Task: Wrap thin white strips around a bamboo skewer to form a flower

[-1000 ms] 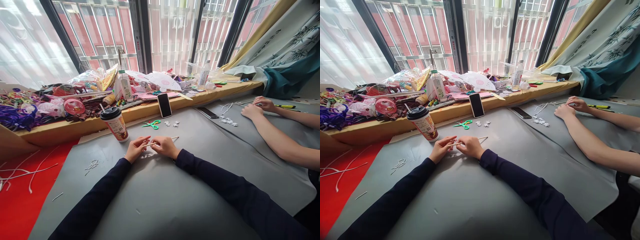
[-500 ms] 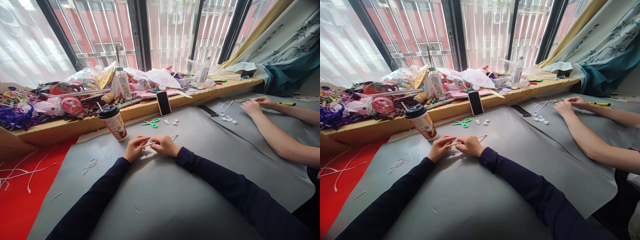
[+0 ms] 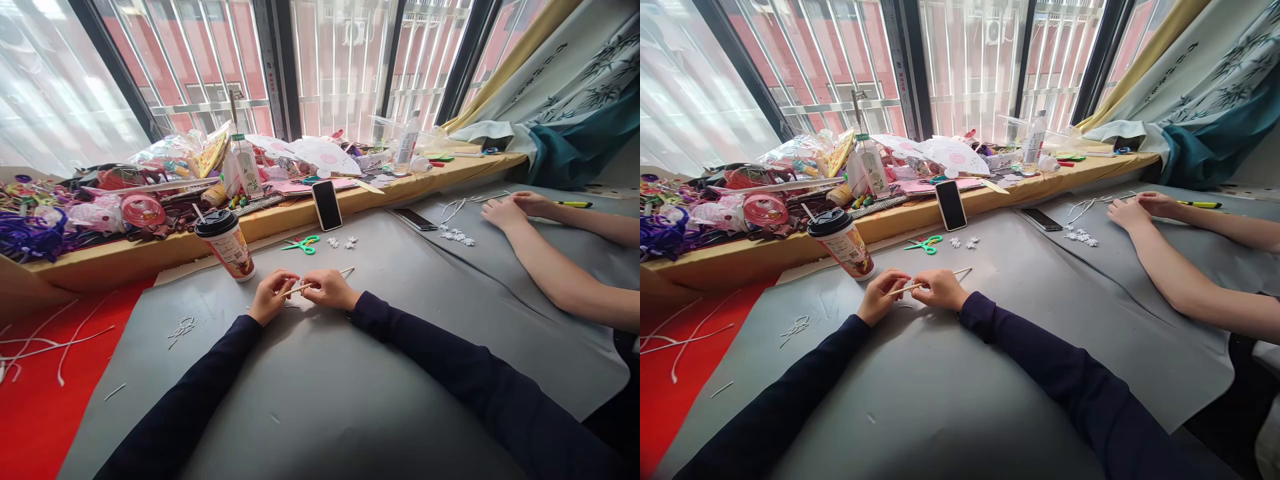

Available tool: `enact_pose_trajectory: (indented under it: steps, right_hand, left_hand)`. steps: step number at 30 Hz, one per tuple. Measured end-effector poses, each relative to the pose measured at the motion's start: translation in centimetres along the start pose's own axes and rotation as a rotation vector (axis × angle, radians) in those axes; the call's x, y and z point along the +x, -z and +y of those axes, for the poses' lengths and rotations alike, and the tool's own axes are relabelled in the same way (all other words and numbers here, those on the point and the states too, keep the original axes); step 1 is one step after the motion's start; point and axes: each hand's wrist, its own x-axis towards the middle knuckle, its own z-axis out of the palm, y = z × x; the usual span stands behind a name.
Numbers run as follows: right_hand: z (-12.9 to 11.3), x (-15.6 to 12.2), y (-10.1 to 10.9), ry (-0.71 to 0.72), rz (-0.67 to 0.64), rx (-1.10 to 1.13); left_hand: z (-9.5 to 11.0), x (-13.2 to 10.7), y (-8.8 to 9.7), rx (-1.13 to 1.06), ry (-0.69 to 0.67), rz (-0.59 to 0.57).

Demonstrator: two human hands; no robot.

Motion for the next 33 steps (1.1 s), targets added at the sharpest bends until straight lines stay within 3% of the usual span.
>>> enact_pose_trajectory:
  steps: [8, 33]
  right_hand:
    - [0.31, -0.02, 0.32, 0.038, -0.039, 0.045]
    - [0.76, -0.07, 0.13, 0.081, 0.024, 0.076]
  left_hand:
    - [0.35, -0.2, -0.21, 0.003, -0.015, -0.019]
    - [0.3, -0.13, 0.18, 0.095, -0.146, -0.031]
